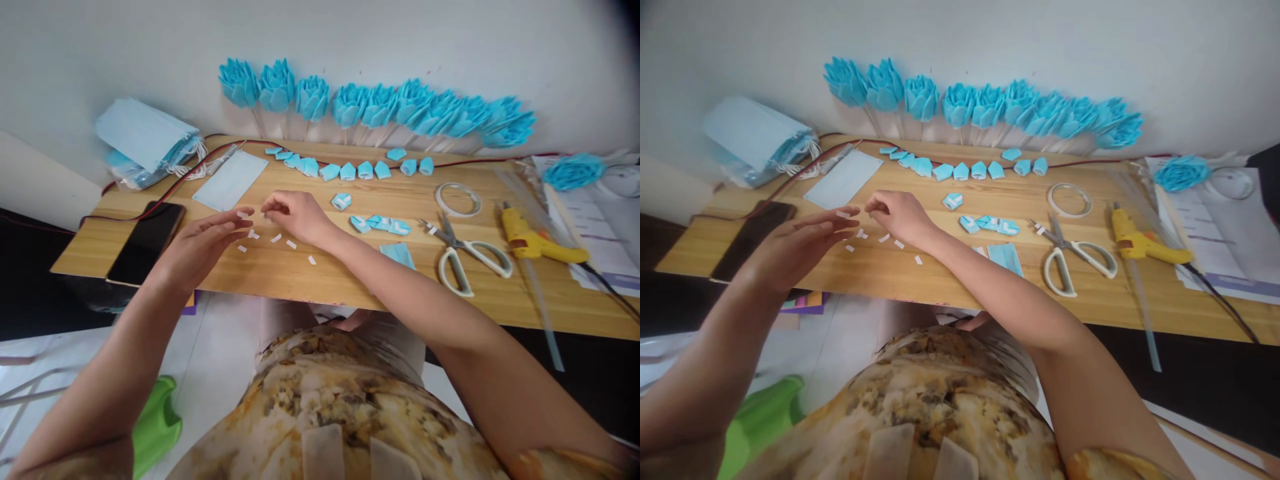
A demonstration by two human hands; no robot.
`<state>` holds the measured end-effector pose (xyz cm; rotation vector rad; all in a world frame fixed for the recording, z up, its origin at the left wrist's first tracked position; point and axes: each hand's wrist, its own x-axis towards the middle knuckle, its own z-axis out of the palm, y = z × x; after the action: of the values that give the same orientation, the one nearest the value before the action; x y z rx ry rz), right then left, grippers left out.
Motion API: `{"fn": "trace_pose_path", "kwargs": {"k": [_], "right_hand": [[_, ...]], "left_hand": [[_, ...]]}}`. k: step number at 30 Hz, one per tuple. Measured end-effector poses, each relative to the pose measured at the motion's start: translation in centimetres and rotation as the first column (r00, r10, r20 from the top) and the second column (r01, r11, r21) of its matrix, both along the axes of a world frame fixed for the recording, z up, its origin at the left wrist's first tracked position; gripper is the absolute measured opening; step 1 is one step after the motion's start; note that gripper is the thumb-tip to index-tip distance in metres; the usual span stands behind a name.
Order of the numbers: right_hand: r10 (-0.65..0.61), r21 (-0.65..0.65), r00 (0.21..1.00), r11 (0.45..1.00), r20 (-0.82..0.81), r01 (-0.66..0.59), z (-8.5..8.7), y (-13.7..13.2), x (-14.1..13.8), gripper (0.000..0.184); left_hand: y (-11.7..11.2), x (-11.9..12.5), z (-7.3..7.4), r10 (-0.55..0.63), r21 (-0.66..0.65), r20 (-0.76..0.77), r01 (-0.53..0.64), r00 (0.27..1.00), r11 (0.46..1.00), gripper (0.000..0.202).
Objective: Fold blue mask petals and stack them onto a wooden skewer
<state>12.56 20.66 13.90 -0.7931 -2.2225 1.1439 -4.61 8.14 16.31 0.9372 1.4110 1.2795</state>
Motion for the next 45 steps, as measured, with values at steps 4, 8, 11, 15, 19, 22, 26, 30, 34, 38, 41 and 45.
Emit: {"fn": "trace_pose_path", "kwargs": {"k": [4, 8, 11, 15, 19, 22, 26, 30, 34, 38, 41, 45], "right_hand": [[0.081, -0.140, 0.995, 0.986, -0.050, -0.087, 0.2, -0.5, 0.2, 0.022], [0.084, -0.169, 0.994, 0.981, -0.072, -0.095, 0.3, -1.0, 0.4, 0.018], [0.011, -0.091, 0.999, 0.996, -0.037, -0.014, 0.4, -1.3, 0.6, 0.012], [-0.009, -0.045, 0.999, 0.999, 0.051, 0.011, 0.6, -1.6, 0.7, 0.006], [0.013, -0.027, 0.993, 1.000, 0.120, -0.010, 0.5, -1.6, 0.6, 0.018], [0.060, -0.021, 0.987, 0.998, 0.151, -0.058, 0.4, -1.4, 0.6, 0.029], [0.084, -0.006, 0.984, 0.996, 0.157, -0.084, 0.3, -1.1, 0.8, 0.033], [0.081, -0.055, 0.992, 0.996, 0.097, -0.076, 0.4, -0.8, 1.0, 0.034], [0.065, -0.091, 0.995, 0.994, 0.076, -0.058, 0.5, -0.6, 1.2, 0.038], [0.049, -0.064, 0.996, 0.997, 0.076, -0.044, 0.2, -0.5, 1.4, 0.039], [0.050, -0.062, 0.996, 0.997, 0.075, -0.046, 0.0, -0.5, 1.5, 0.037], [0.045, -0.070, 0.994, 0.997, 0.097, -0.038, 0.1, -0.6, 1.8, 0.035]], "left_hand": [[0.1, -0.4, -0.3, 0.010, 0.004, -0.392, -0.009, 0.920, 1.000, 0.028], [0.5, -0.5, -0.8, 0.115, 0.146, -0.529, -0.044, 0.841, 0.988, 0.020], [0.8, -0.5, -1.1, 0.156, 0.186, -0.584, -0.055, 0.797, 0.981, 0.016], [1.1, -0.5, -1.1, 0.149, 0.148, -0.706, -0.061, 0.692, 0.987, 0.019], [1.2, -0.6, -1.1, 0.049, 0.099, -0.771, 0.045, 0.635, 0.994, 0.016], [1.4, -0.6, -1.3, 0.018, 0.088, -0.792, 0.086, 0.611, 0.992, 0.024], [1.9, -0.4, -1.4, 0.069, 0.146, -0.771, 0.070, 0.633, 0.987, 0.030], [2.4, 0.4, -1.1, 0.076, 0.141, -0.737, 0.044, 0.672, 0.989, 0.021], [2.5, 1.2, -1.0, 0.055, 0.103, -0.685, 0.021, 0.726, 0.994, 0.020], [2.6, 1.7, -1.1, 0.056, 0.097, -0.660, 0.012, 0.750, 0.995, 0.026], [2.8, 1.9, -1.2, 0.071, 0.104, -0.658, -0.003, 0.750, 0.995, 0.021], [3.1, 2.2, -1.2, 0.079, 0.092, -0.650, -0.025, 0.756, 0.995, 0.015]]}}
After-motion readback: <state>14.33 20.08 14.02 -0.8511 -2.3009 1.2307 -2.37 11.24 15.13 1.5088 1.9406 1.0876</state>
